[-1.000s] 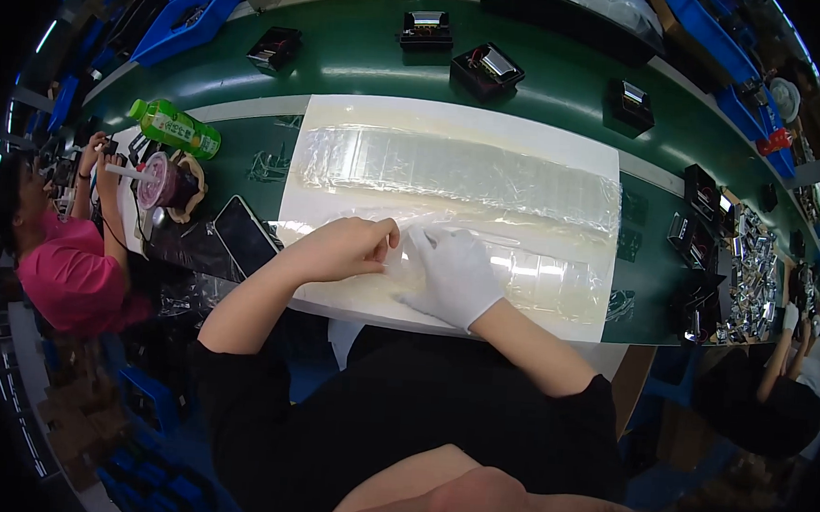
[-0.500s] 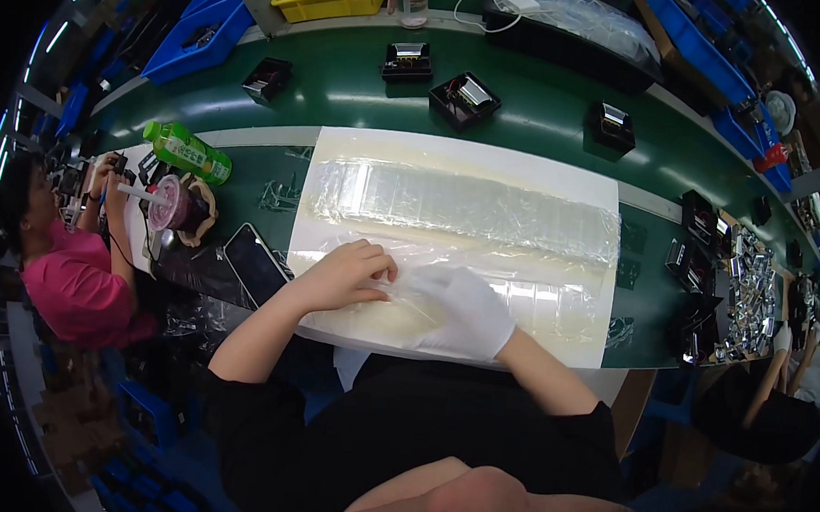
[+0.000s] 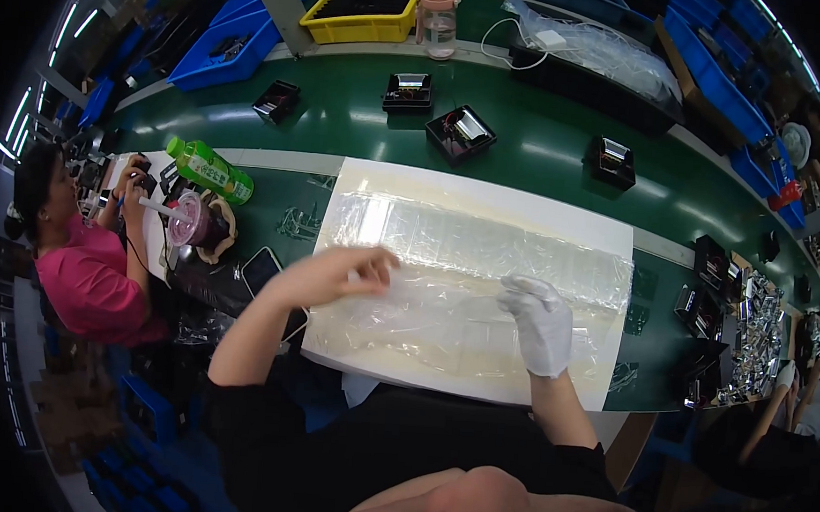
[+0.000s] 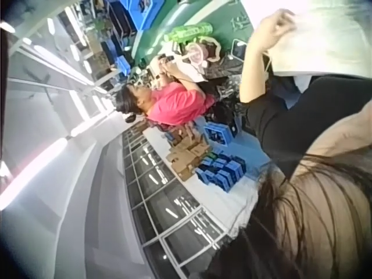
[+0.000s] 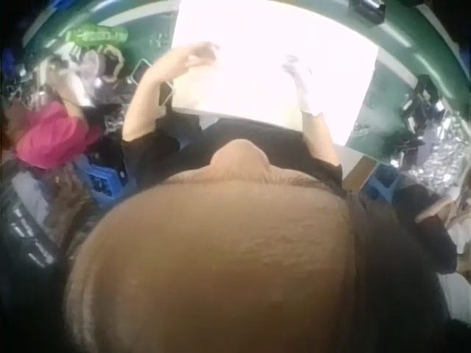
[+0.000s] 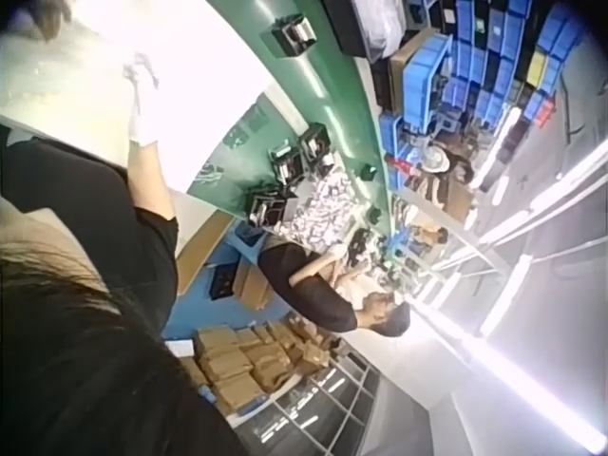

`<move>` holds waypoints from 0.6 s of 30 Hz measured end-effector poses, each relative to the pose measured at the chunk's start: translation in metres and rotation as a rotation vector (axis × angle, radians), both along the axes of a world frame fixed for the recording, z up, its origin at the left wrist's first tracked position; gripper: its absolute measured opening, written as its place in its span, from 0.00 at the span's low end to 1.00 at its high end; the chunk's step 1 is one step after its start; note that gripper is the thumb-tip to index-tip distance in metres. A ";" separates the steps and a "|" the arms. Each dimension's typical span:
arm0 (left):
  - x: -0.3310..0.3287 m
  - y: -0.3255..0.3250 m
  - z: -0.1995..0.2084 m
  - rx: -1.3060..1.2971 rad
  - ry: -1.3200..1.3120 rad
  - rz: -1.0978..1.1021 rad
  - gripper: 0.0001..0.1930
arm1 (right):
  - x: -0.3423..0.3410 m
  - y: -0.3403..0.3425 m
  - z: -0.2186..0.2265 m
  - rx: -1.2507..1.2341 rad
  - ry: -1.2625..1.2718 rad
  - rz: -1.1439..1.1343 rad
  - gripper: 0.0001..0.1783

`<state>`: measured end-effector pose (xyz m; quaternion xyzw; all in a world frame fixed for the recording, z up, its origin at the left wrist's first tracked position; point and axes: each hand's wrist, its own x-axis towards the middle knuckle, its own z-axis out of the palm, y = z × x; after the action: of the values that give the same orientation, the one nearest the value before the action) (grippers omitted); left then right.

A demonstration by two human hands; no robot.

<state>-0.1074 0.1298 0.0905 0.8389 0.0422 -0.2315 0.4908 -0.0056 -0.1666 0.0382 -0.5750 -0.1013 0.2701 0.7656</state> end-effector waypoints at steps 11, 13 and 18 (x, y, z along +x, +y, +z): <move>0.203 0.143 -0.117 1.005 -0.941 0.276 0.12 | -0.006 -0.001 0.023 -0.050 -0.021 -0.159 0.20; 0.207 0.141 -0.116 0.833 -0.997 0.513 0.12 | -0.003 -0.010 0.022 -0.073 -0.036 -0.190 0.20; 0.168 0.087 -0.063 0.107 -0.937 1.035 0.27 | 0.024 -0.034 0.024 -0.089 -0.096 -0.267 0.16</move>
<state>0.0606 0.2168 0.0272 0.7454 0.2316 0.4204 0.4626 0.0188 -0.2010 0.0621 -0.6290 -0.0481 0.1422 0.7628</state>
